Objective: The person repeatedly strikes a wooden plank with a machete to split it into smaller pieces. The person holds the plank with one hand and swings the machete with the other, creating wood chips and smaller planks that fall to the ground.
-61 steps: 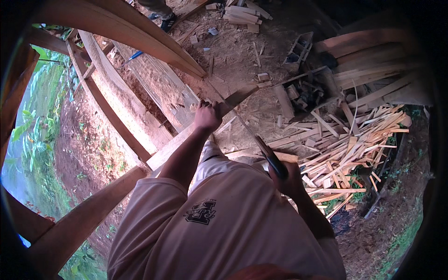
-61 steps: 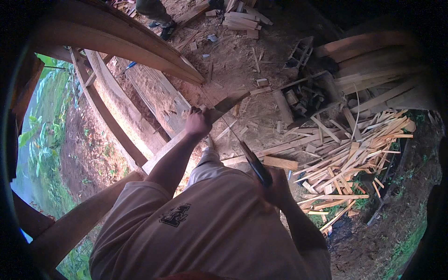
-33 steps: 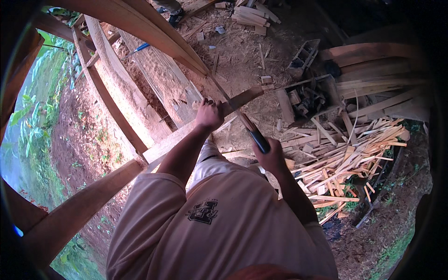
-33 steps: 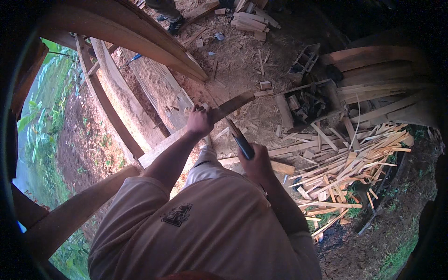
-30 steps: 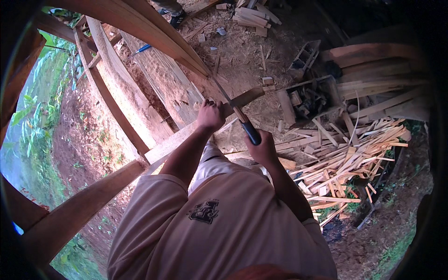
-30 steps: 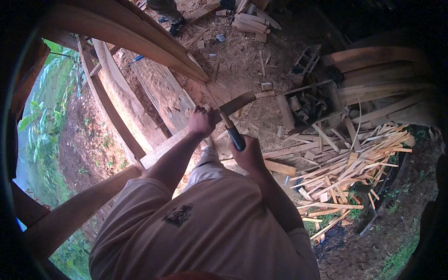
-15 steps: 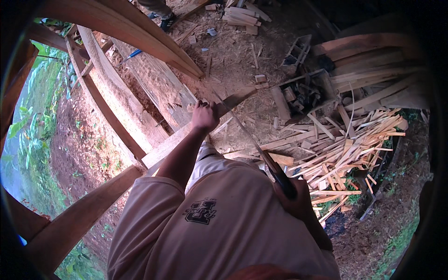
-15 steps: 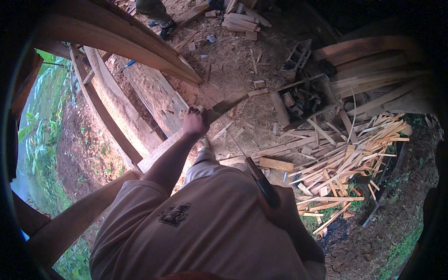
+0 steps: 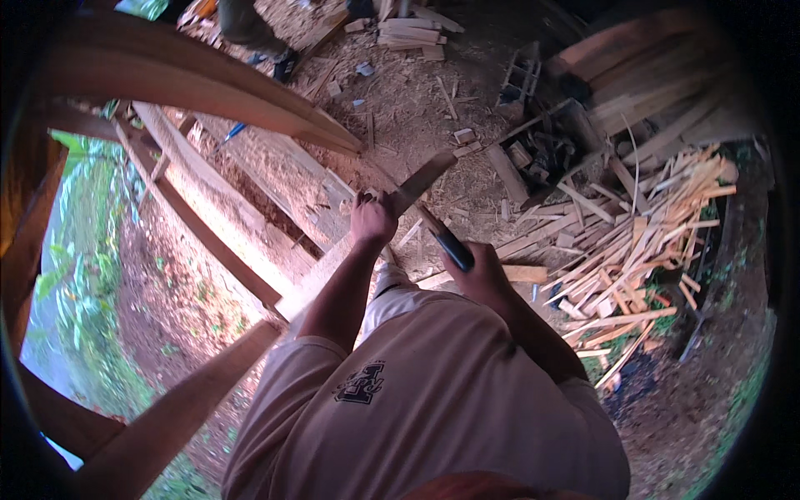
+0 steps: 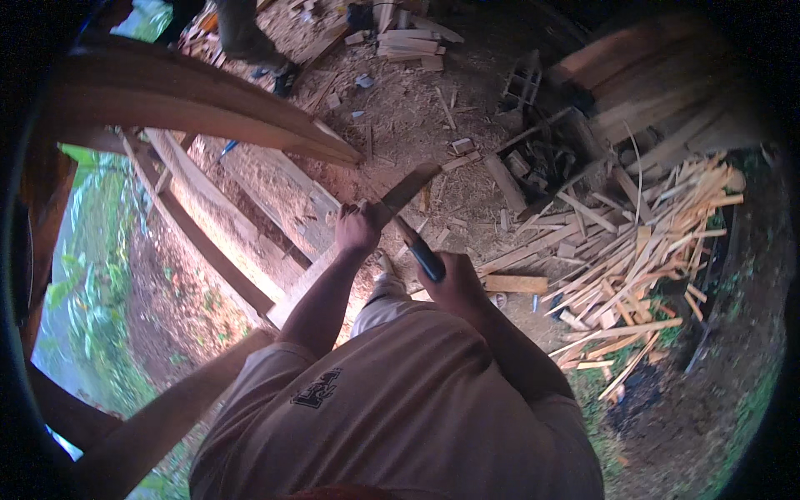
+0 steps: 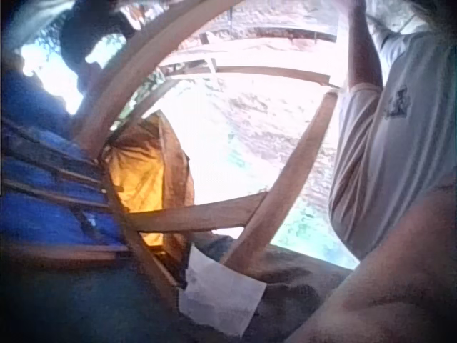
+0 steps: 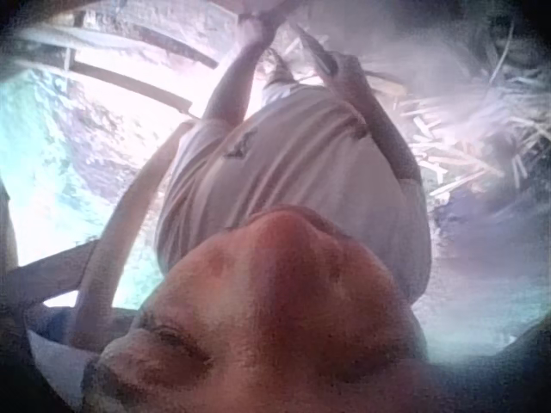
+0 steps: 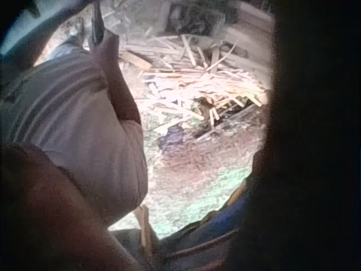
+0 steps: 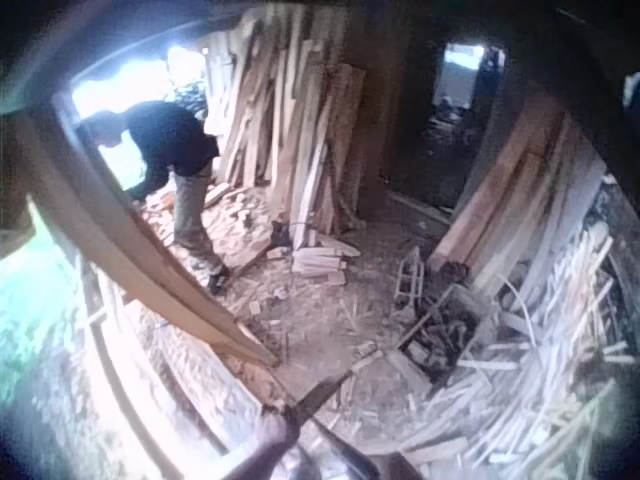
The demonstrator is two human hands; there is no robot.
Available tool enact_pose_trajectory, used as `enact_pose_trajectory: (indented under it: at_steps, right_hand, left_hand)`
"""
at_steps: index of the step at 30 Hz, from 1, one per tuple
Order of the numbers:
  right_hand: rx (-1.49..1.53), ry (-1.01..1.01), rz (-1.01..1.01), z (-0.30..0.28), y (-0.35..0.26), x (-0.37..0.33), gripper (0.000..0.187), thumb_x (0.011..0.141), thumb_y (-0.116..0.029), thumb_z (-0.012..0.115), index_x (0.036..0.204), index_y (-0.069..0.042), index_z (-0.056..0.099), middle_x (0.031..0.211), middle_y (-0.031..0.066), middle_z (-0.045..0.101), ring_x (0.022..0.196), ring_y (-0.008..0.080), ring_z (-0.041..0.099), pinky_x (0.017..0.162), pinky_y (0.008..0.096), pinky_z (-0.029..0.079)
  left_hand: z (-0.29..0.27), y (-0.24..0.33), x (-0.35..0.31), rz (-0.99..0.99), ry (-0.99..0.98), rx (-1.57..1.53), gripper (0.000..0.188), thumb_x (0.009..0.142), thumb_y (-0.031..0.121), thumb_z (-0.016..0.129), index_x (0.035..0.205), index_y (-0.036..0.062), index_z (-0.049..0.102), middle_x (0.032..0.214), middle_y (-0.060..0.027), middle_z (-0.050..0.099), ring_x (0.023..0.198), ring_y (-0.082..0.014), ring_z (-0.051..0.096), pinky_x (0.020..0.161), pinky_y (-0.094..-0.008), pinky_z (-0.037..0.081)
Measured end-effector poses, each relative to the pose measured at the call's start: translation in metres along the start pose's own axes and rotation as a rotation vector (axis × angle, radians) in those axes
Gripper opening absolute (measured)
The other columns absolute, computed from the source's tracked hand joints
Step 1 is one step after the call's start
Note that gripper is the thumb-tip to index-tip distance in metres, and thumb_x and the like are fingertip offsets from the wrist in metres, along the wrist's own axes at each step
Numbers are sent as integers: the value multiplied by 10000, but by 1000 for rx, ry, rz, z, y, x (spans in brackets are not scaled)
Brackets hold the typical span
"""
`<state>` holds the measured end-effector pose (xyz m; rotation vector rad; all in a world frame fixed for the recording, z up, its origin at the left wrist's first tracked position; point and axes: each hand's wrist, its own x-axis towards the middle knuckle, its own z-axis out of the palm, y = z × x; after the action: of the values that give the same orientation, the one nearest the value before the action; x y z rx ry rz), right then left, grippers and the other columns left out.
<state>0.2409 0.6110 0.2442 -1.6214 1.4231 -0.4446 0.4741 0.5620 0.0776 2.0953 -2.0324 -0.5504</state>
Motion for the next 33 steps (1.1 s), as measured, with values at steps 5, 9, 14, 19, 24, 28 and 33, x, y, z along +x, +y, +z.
enact_pose_trajectory:
  at_steps: [5,9,14,19,24,28,33]
  right_hand:
    - [-3,-107,134,-71,-40,-82,275,887,-197,747,759,10,618,600,143,578,555,157,554,568,394,451]
    - [-6,-110,136,-103,-72,-99,276,870,-192,761,742,4,615,611,156,594,559,218,613,573,396,464]
    - [-142,62,-46,-20,-6,-13,245,833,-210,750,830,23,673,705,259,656,721,434,699,653,501,539]
    - [-20,-13,-135,30,4,58,263,867,-204,753,774,15,641,662,206,648,635,406,674,592,475,496]
    - [25,1,-82,15,20,23,253,881,-199,759,813,22,657,643,172,628,590,282,660,585,424,484]
    - [-20,-50,-21,-46,-5,-41,251,881,-190,766,817,21,646,621,133,592,562,185,576,572,387,459]
    - [-127,-131,59,-106,-35,-91,240,884,-161,733,771,21,625,595,128,572,533,162,544,533,376,430]
  left_hand:
    - [-5,3,3,-56,-85,45,433,995,254,432,1181,-29,703,1040,-298,732,1170,-382,662,1200,-456,338]
    - [3,-3,1,-17,6,35,398,987,240,426,1104,-37,687,946,-276,741,1045,-398,701,1171,-463,362]
    - [-9,8,-2,16,-13,71,268,960,206,460,987,12,642,831,-235,735,883,-402,718,1088,-472,411]
    - [-3,2,-1,-2,35,7,268,961,243,493,1008,33,652,867,-236,737,960,-363,711,1081,-472,409]
    - [-11,12,-3,-56,8,17,380,1000,302,455,1034,15,701,1010,-248,746,1091,-371,676,1138,-442,380]
    - [3,8,0,-102,169,6,408,1018,254,393,1019,26,732,1013,-253,744,1101,-376,673,1148,-443,375]
    - [-15,13,-4,-55,115,-38,358,971,208,439,1057,46,747,975,-238,744,1007,-349,709,1174,-457,362]
